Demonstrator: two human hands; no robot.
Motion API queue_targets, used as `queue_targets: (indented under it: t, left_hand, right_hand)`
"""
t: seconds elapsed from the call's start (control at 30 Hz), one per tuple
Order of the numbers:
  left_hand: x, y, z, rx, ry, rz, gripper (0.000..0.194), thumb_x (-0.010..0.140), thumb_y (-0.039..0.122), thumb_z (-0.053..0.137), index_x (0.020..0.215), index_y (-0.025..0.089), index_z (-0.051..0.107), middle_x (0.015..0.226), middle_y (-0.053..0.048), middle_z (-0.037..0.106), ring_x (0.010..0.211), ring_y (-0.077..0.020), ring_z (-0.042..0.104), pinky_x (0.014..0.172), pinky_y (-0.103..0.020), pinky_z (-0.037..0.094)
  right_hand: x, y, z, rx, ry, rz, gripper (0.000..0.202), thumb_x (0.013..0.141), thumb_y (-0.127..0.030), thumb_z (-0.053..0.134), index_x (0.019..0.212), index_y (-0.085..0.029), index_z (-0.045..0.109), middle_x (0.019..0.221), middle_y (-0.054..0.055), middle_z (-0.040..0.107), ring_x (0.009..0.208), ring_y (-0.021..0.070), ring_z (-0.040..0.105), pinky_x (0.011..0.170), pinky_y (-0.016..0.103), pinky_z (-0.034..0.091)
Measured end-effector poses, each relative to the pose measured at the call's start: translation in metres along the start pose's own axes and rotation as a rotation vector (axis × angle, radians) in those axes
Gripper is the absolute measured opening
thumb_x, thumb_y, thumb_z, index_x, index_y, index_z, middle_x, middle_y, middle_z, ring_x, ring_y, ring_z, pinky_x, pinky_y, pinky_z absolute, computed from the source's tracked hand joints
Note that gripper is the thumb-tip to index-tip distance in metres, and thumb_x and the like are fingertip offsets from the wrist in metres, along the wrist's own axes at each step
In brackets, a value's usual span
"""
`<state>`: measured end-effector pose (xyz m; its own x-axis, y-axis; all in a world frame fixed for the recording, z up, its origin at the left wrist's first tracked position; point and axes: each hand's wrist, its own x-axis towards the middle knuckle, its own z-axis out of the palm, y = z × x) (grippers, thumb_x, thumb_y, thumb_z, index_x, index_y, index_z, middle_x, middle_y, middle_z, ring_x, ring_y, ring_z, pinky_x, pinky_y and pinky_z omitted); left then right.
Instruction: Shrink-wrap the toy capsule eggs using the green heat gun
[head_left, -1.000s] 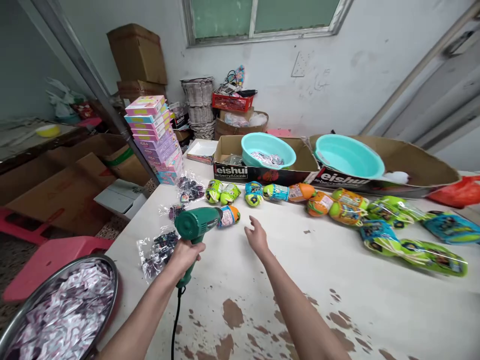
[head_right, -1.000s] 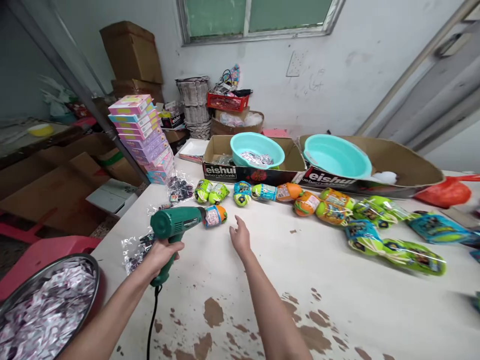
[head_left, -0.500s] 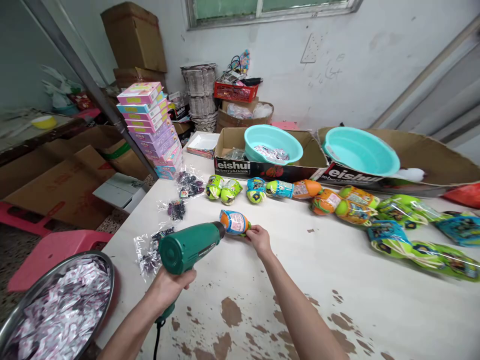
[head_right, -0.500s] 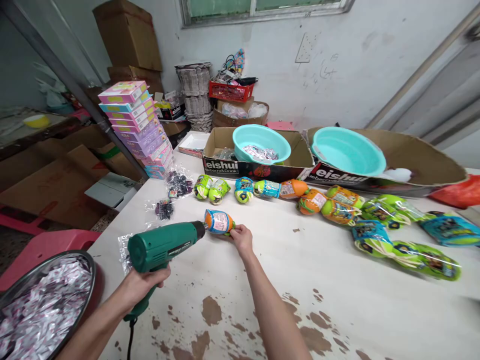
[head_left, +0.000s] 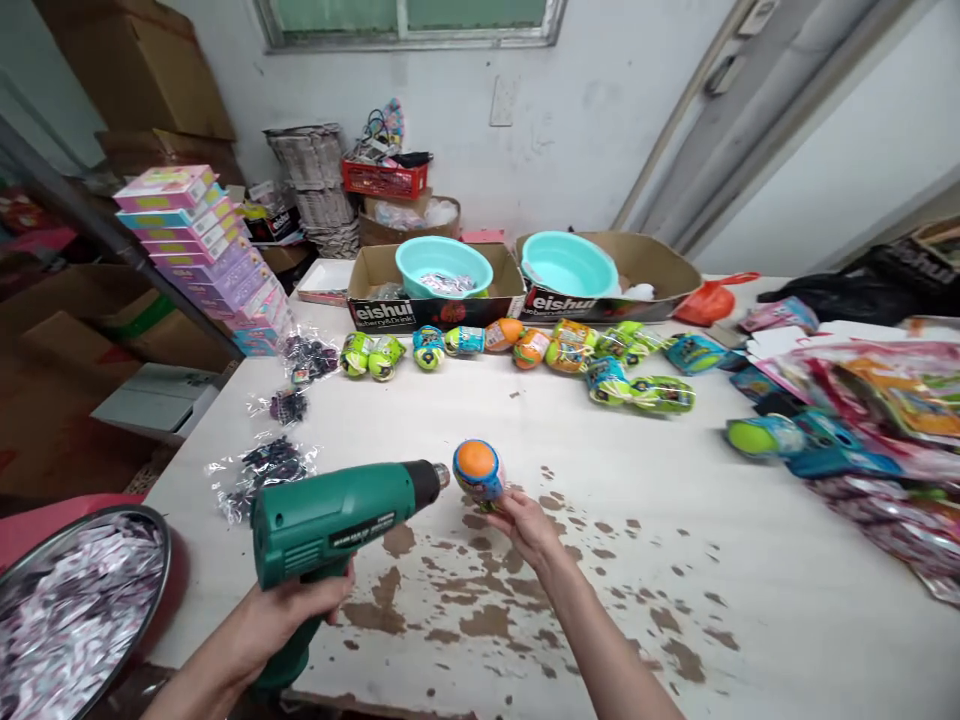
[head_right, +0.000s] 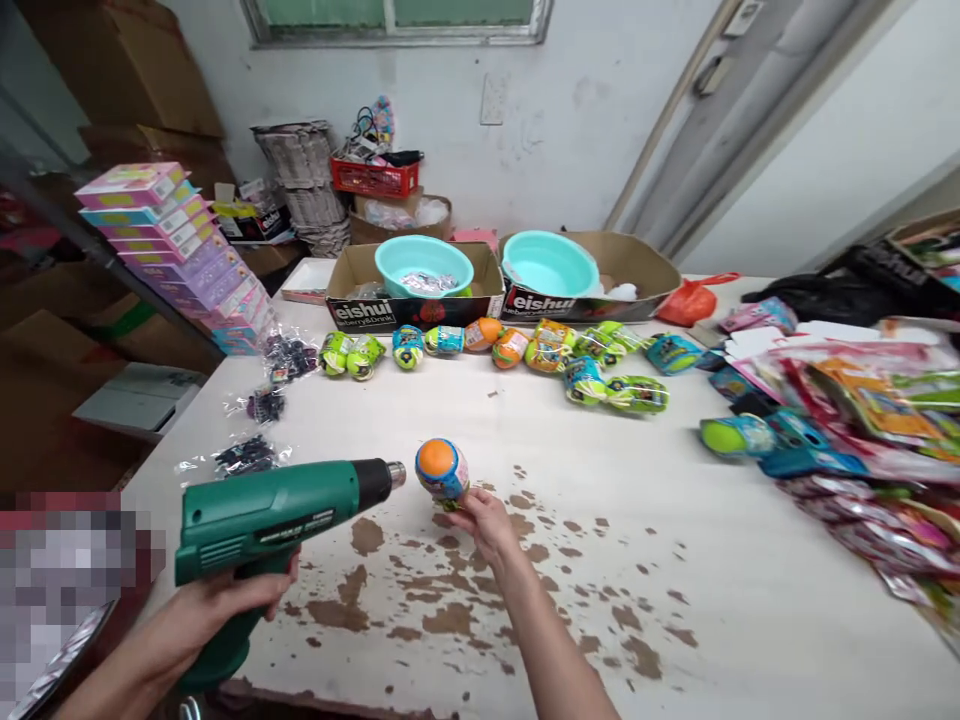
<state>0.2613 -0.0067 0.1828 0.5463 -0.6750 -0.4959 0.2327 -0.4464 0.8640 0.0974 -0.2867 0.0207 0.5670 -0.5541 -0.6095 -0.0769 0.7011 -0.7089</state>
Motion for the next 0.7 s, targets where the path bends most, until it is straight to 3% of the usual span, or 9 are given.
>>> queue_targets:
  t: [0.1,0.2,0.37,0.5,0.6,0.7]
  left_hand:
    - [-0.013,-0.005,0.024,0.039,-0.041,0.006,0.022,0.067,0.036,0.07,0.077,0.017,0.068,0.072,-0.003,0.065,0.066,-0.0177,0.056,0.063,-0.028,0.049]
    - [-0.023,-0.008,0.045,0.108,-0.007,0.046,0.024,0.069,0.04,0.067,0.073,0.017,0.067,0.068,-0.003,0.063,0.065,-0.0178,0.055,0.063,-0.029,0.048]
    - [-0.043,-0.014,0.073,0.262,-0.043,0.016,0.027,0.066,0.044,0.065,0.068,0.018,0.064,0.063,-0.001,0.061,0.062,-0.0171,0.052,0.06,-0.028,0.045]
    - [-0.046,-0.013,0.087,0.331,-0.001,0.103,0.029,0.066,0.046,0.064,0.072,0.018,0.064,0.069,-0.003,0.062,0.066,-0.0186,0.053,0.062,-0.028,0.045]
    - [-0.048,-0.009,0.09,0.364,0.051,0.087,0.025,0.066,0.044,0.061,0.064,0.019,0.059,0.06,-0.001,0.055,0.061,-0.0175,0.049,0.06,-0.029,0.042]
    - [-0.059,-0.004,0.097,0.347,-0.065,0.018,0.018,0.062,0.036,0.059,0.057,0.019,0.052,0.056,0.002,0.048,0.056,-0.0147,0.043,0.056,-0.028,0.037]
  right_hand:
    - [-0.018,0.011,-0.017,0.109,0.022,0.054,0.021,0.057,-0.018,0.078,0.065,-0.016,0.058,0.068,0.002,0.067,0.063,0.0138,0.066,0.06,0.022,0.057]
    - [-0.034,0.019,-0.029,0.171,0.035,0.1,0.019,0.058,-0.013,0.075,0.066,-0.016,0.058,0.071,0.004,0.069,0.068,0.0156,0.068,0.062,0.021,0.057]
    - [-0.063,0.026,-0.038,0.206,0.052,0.103,0.009,0.064,-0.012,0.067,0.066,-0.016,0.06,0.071,0.004,0.07,0.07,0.0146,0.069,0.066,0.02,0.057]
    - [-0.091,0.031,-0.046,0.132,0.017,0.098,0.01,0.062,-0.015,0.069,0.067,-0.016,0.061,0.072,0.005,0.07,0.073,0.0166,0.07,0.064,0.021,0.057]
    - [-0.11,0.036,-0.063,0.174,0.018,0.092,0.022,0.057,-0.021,0.077,0.074,-0.017,0.064,0.079,0.006,0.072,0.077,0.0182,0.07,0.066,0.022,0.058]
    - [-0.123,0.045,-0.084,0.236,0.109,0.028,0.033,0.048,-0.028,0.084,0.074,-0.02,0.065,0.081,0.004,0.073,0.08,0.0202,0.07,0.07,0.026,0.058]
